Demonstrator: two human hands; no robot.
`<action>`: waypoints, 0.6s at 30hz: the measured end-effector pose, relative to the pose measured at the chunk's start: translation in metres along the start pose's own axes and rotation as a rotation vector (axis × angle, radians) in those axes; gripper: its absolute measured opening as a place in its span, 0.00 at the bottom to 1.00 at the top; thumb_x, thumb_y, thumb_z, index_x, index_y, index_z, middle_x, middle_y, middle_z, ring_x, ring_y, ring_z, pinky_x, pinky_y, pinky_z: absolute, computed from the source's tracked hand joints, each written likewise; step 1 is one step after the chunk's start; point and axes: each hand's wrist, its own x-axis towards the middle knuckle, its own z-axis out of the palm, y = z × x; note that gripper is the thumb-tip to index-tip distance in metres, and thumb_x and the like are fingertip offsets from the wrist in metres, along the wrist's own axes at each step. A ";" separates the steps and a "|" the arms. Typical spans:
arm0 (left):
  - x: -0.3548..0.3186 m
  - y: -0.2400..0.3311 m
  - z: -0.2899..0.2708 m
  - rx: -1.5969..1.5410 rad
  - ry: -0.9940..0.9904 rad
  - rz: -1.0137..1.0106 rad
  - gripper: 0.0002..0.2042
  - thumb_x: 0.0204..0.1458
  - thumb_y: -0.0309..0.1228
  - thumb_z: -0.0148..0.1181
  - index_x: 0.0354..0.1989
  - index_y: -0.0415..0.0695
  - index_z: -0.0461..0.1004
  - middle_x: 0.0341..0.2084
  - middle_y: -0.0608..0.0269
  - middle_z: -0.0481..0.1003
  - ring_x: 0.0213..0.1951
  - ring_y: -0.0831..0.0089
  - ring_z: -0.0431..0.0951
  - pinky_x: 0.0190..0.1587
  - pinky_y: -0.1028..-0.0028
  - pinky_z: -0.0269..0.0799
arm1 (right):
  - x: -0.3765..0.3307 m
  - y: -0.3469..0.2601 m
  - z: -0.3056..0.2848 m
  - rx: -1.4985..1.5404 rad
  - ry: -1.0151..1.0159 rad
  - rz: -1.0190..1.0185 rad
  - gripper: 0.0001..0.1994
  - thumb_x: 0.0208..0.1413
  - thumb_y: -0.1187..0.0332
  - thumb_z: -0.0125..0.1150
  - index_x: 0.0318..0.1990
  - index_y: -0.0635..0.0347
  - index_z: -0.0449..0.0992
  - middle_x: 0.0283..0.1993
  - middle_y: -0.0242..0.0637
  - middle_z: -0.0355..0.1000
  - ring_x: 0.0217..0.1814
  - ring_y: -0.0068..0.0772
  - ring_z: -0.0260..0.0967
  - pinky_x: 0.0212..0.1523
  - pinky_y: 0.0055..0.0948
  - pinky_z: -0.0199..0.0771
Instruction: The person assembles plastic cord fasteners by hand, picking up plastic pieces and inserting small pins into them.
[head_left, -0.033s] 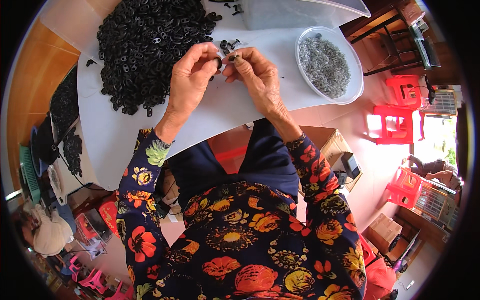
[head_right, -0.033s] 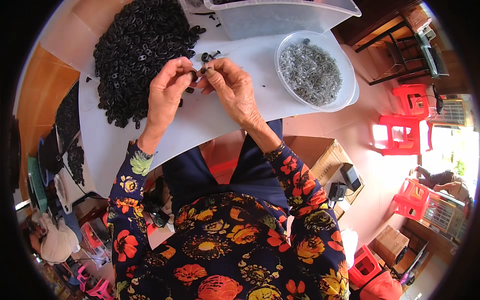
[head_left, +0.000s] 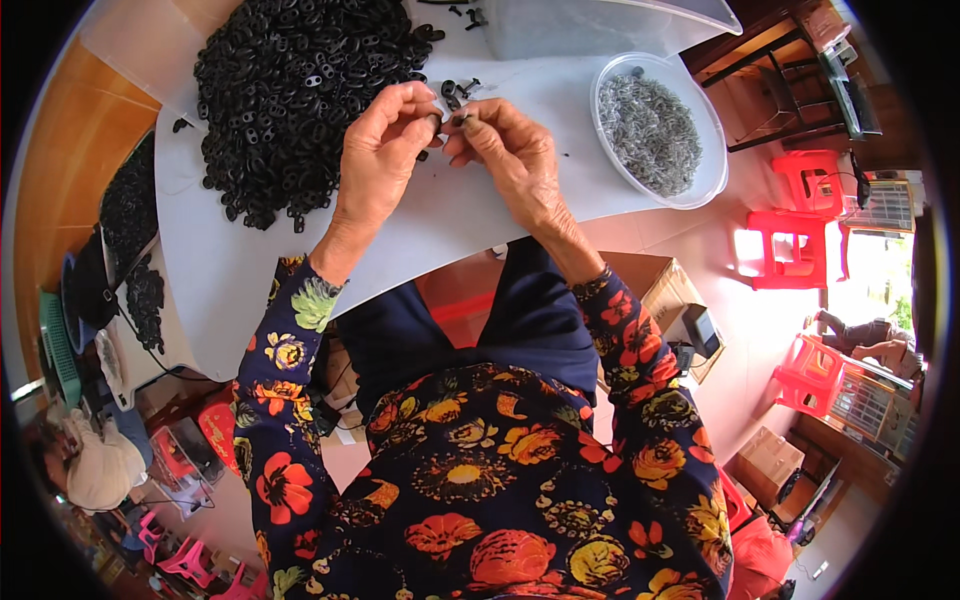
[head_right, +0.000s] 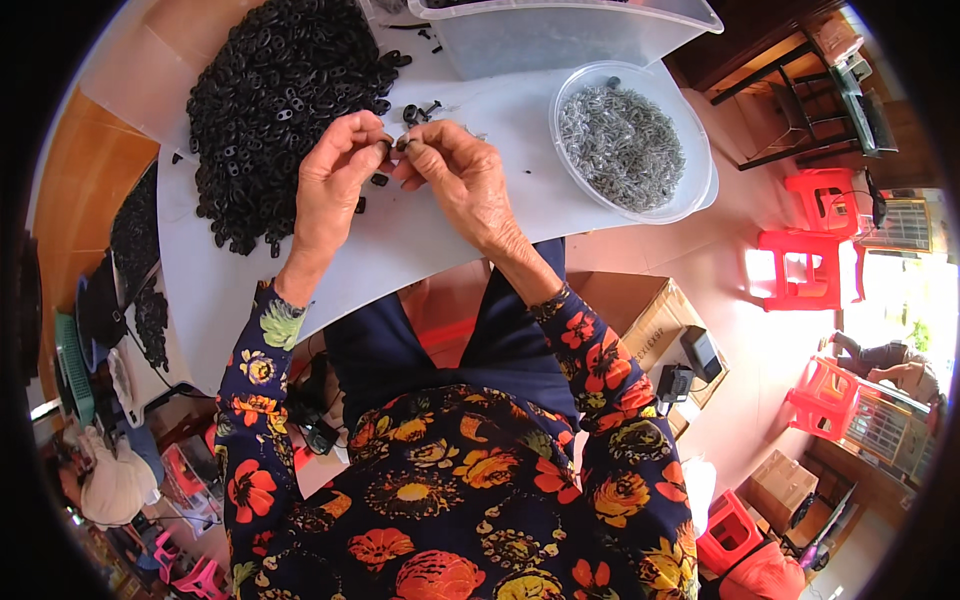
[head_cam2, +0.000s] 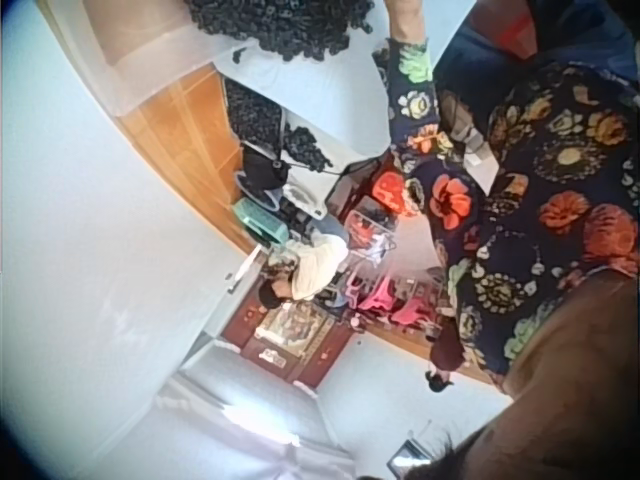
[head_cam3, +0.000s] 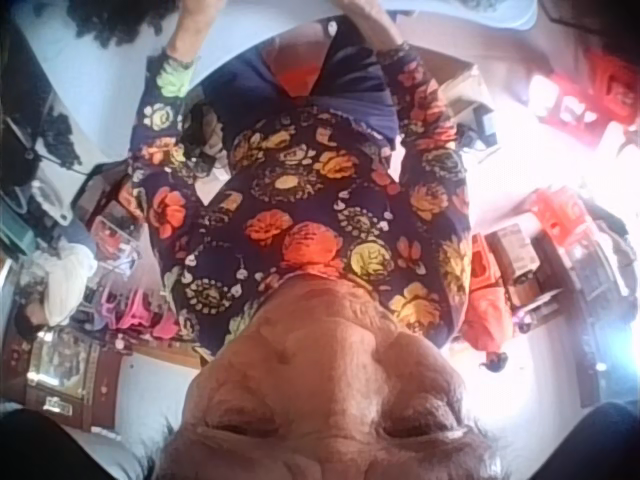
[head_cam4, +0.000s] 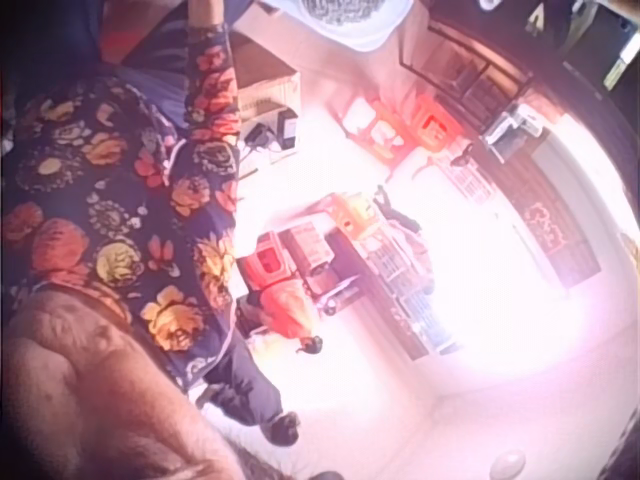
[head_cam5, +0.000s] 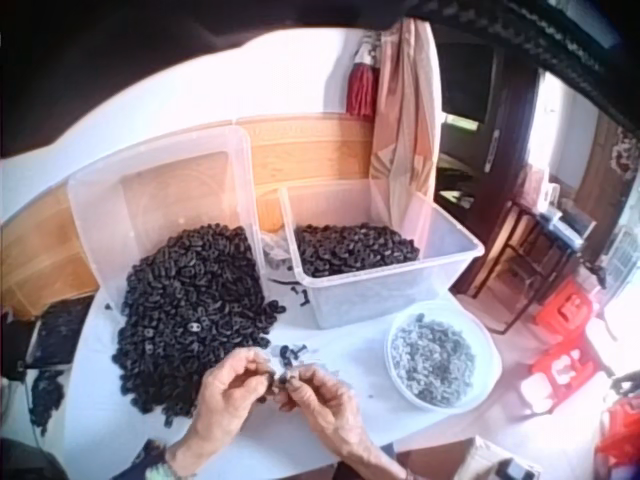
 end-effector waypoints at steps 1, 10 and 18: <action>0.002 0.000 -0.001 0.000 0.001 -0.001 0.11 0.54 0.23 0.53 0.47 0.39 0.71 0.31 0.68 0.74 0.35 0.83 0.72 0.36 0.81 0.70 | 0.000 0.001 -0.001 -0.075 -0.049 0.012 0.07 0.61 0.71 0.53 0.39 0.67 0.74 0.29 0.31 0.73 0.31 0.18 0.68 0.35 0.20 0.72; 0.018 0.008 -0.009 -0.186 -0.085 -0.178 0.13 0.55 0.26 0.56 0.48 0.38 0.69 0.35 0.65 0.76 0.35 0.80 0.73 0.39 0.79 0.70 | -0.001 0.003 -0.002 -0.106 0.013 0.036 0.04 0.55 0.77 0.57 0.37 0.67 0.74 0.28 0.29 0.71 0.30 0.16 0.67 0.35 0.19 0.71; 0.019 0.011 -0.008 -0.090 -0.125 -0.183 0.13 0.55 0.28 0.58 0.47 0.39 0.70 0.33 0.66 0.77 0.34 0.81 0.72 0.38 0.80 0.68 | -0.002 0.000 0.000 -0.059 0.021 0.052 0.03 0.54 0.78 0.57 0.36 0.67 0.72 0.30 0.28 0.70 0.31 0.16 0.67 0.37 0.19 0.70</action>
